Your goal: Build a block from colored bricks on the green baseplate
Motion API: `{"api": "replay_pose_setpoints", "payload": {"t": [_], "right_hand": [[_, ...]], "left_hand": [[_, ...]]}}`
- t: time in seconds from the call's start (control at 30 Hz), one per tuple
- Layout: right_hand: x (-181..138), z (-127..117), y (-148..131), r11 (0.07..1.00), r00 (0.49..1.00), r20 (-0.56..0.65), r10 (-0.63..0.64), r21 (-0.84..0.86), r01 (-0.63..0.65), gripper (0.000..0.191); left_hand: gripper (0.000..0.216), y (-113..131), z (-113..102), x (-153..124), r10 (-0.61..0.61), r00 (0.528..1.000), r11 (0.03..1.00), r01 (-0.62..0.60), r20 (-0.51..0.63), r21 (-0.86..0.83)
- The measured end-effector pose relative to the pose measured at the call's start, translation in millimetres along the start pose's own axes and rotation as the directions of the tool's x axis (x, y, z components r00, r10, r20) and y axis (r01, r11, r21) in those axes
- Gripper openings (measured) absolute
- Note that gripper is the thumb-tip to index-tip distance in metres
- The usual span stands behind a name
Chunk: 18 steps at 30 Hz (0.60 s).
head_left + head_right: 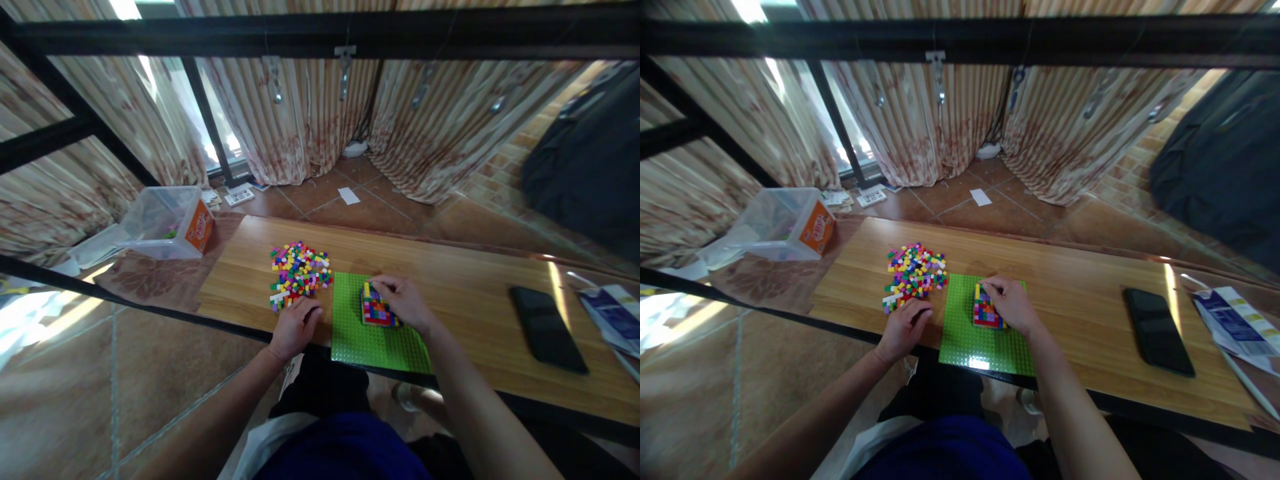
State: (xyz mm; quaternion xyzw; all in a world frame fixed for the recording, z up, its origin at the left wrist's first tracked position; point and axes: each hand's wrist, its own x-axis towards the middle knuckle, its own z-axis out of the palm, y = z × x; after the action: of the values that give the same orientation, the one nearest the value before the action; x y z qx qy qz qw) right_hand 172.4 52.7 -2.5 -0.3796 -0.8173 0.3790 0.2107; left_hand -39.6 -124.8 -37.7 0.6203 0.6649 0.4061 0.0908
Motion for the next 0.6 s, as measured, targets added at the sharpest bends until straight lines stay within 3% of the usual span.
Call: {"api": "replay_pose_setpoints", "payload": {"t": [0.4,0.5,0.6], "right_hand": [[-6,6,6,1.000,0.999,-0.034,-0.017,0.007,0.018,0.031],[-9,7,3,0.997,0.991,-0.122,-0.059,-0.060,0.052,0.031],[-16,8,-13,0.978,0.947,-0.276,-0.162,-0.176,0.115,0.031]], "left_hand": [[0.013,0,-2,2,0.008,0.999,0.999,-0.010,-0.036,-0.046],[0.015,-1,-3,3,0.005,0.999,0.998,-0.008,-0.047,-0.068],[0.019,-2,-2,1,-0.005,0.999,0.997,0.002,-0.043,-0.076]]}}
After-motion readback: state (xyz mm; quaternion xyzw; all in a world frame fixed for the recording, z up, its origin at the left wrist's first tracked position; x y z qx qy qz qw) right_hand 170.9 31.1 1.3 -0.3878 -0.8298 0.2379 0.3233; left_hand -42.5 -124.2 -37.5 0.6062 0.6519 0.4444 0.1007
